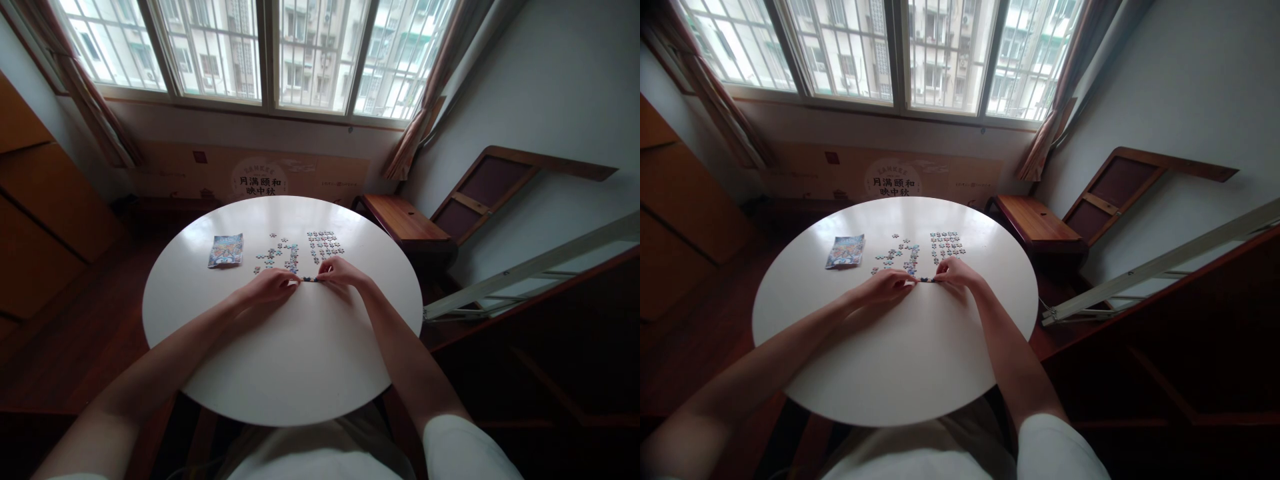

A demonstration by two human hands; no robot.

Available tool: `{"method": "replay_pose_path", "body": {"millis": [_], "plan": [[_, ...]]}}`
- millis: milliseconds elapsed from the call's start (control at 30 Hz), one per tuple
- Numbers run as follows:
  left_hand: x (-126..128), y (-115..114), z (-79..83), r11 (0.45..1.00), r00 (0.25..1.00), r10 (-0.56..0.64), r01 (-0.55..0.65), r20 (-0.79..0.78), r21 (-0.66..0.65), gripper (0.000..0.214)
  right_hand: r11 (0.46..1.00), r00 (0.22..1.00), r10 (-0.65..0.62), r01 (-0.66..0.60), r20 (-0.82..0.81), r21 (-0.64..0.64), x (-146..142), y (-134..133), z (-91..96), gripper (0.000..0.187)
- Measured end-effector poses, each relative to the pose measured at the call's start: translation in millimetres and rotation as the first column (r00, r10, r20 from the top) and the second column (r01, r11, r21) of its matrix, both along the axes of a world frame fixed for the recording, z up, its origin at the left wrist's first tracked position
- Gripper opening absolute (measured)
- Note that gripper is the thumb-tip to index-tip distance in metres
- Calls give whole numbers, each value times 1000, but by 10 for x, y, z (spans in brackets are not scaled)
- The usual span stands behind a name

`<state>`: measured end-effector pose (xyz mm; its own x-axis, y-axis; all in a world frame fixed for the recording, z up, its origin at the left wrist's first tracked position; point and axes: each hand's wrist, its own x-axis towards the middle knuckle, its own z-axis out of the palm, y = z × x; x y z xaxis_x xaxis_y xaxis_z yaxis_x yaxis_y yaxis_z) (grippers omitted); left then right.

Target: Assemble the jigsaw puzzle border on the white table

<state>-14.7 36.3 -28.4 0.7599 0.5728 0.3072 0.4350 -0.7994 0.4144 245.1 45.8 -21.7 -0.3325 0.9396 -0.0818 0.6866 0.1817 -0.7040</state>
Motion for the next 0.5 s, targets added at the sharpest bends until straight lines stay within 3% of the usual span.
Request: {"method": "replay_pose_path", "body": {"millis": [500], "plan": [[9,3,-4,1000,999,11,-10,-33,12,27,1000,1000,6,-6,-9,-3,3,-13,12,21]]}}
